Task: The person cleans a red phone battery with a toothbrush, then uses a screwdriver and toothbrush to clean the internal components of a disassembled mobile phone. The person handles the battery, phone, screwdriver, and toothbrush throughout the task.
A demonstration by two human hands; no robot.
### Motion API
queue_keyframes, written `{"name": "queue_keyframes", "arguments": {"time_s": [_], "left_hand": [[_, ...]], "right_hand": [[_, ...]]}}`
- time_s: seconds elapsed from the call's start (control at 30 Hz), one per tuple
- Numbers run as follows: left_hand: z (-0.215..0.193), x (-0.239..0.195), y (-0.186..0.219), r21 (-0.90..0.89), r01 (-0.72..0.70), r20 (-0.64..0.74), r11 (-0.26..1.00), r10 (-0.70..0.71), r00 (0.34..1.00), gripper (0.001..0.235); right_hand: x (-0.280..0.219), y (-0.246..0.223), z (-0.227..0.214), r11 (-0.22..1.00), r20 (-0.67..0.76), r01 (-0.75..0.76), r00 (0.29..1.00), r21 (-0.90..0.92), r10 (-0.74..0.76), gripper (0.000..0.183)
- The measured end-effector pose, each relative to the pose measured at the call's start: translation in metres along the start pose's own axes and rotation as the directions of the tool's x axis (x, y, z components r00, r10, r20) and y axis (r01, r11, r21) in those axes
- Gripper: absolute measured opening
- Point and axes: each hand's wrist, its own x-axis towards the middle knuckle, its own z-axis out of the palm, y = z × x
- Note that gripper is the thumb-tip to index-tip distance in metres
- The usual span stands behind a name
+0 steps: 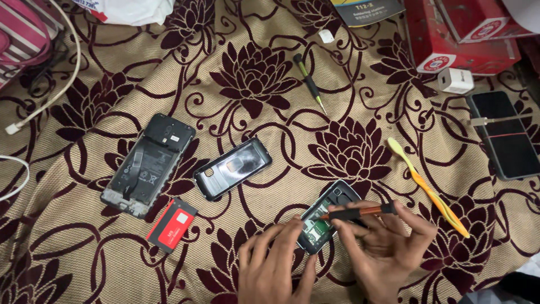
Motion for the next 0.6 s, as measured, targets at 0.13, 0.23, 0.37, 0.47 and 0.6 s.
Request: {"name": "queue_keyframes", "arguments": {"time_s": [0.13, 0.23, 0.37, 0.47, 0.6], "left_hand": [[0.0011, -0.0014, 0.0007, -0.024, 0.058, 0.012, 0.998, -0.057, 0.998, 0.062], [0.0024, -0.0014, 0.0001, -0.035, 0.049, -0.014, 0.998, -0.050, 0.999, 0.064], [0.0023, -0.0034, -0.0006, -0.036, 0.054, -0.031, 0.998, -0.055, 0.998, 0.064], [0.0016, -0.0030, -0.0019, -0.032, 0.046, -0.016, 0.998, -0.047, 0.999, 0.063], [0.0022, -0.0027, -0.0039, -0.024, 0.033, -0.017, 0.999, -0.034, 0.999, 0.064]], "right_hand": [[-0.0006, 0.0015, -0.0017, 0.998, 0.039, 0.069, 0.997, 0.003, -0.069, 0.069], [-0.0011, 0.0015, -0.0036, 0.997, -0.003, 0.059, 0.998, -0.055, -0.059, 0.067], [-0.0025, 0.0021, -0.0025, 0.991, 0.061, 0.133, 0.989, 0.005, -0.133, 0.067], [-0.0037, 0.0022, -0.0012, 0.997, 0.023, 0.070, 0.997, -0.010, -0.070, 0.065], [-0.0051, 0.0022, -0.0024, 0.999, -0.001, 0.043, 0.999, 0.019, -0.043, 0.068]]}}
